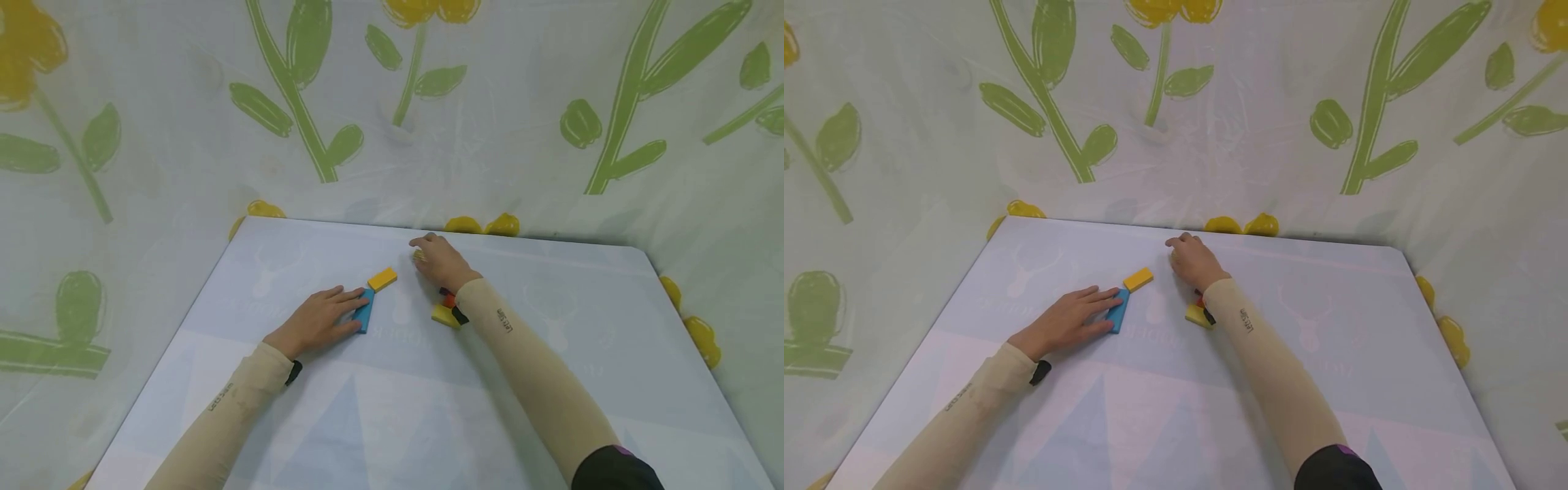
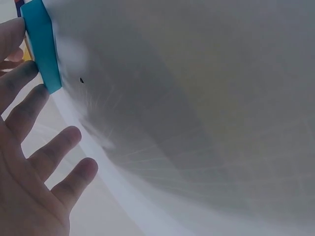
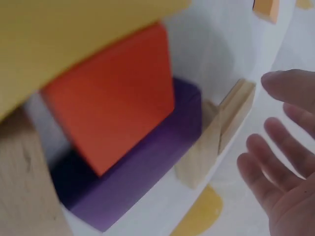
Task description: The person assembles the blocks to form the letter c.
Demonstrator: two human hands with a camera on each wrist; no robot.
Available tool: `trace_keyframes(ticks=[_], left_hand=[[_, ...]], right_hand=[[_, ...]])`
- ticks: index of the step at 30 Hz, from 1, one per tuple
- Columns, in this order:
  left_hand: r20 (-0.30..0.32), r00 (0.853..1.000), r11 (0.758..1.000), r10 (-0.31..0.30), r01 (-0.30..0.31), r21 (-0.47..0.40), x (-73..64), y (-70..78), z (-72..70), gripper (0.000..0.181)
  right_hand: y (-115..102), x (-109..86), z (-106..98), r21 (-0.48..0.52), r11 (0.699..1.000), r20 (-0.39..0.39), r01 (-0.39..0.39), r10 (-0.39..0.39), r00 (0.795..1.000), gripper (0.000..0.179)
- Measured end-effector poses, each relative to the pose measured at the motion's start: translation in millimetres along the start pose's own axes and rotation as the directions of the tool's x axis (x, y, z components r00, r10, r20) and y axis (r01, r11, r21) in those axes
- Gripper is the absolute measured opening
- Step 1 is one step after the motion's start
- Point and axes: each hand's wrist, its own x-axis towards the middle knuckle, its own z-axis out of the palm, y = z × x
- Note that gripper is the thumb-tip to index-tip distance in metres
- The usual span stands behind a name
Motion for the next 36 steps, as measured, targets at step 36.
trace_keyframes(ticks=[36], left_hand=[[0.12, 0.993, 0.991, -0.007, -0.009, 0.132, 45.2, -1.8, -9.9, 0.054]], right_hand=[[23.8, 5.4, 2.0, -0.016, 1.0, 0.013, 0.006, -0.005, 1.0, 0.039]])
